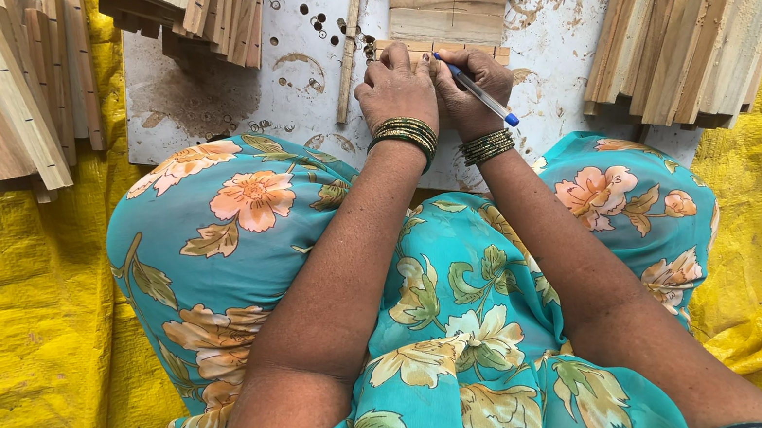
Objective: The person sits on a tarp on the floor and assembles small wooden frames, fitting thin wooden slats into the frame edges by hand and marking positions with a pen. They set completed frames aside and pick up new slats to continue assembling.
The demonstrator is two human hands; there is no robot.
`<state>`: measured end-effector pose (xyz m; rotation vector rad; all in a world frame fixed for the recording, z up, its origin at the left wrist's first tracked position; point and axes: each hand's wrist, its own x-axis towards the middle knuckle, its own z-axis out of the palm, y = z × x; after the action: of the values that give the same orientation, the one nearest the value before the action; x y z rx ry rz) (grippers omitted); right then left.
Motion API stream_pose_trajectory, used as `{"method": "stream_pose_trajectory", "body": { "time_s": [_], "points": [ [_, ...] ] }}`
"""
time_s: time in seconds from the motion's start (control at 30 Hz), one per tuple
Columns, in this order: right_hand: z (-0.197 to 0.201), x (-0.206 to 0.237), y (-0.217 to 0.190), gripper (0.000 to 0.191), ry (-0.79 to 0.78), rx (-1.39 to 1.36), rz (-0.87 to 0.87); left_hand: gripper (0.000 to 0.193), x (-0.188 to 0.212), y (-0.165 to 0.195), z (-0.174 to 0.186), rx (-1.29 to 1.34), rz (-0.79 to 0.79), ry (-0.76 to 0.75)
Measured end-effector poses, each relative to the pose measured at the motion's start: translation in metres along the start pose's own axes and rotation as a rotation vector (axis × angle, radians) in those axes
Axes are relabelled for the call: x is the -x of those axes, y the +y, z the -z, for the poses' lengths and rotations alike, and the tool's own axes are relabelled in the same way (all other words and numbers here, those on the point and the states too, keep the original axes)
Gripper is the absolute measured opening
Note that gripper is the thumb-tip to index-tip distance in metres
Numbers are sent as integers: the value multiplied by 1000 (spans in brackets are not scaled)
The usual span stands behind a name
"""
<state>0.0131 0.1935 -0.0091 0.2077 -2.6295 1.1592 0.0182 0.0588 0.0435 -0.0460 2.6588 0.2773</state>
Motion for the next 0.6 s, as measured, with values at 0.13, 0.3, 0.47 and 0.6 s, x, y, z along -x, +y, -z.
{"method": "stream_pose_trajectory", "body": {
  "time_s": [0.13,0.3,0.47,0.6],
  "points": [
    [1,0,-1,13,-15,0,-9,43,0,-1,2,-35,-8,-33],
    [2,0,-3,12,-19,-10,9,41,0,-1,4,9,-2,-25],
    [1,0,-3,12,-7,19,-16,41,0,-1,3,-2,-6,-19],
    [0,0,-2,13,-3,51,-15,40,0,0,1,-3,-4,-5]
  ]
}}
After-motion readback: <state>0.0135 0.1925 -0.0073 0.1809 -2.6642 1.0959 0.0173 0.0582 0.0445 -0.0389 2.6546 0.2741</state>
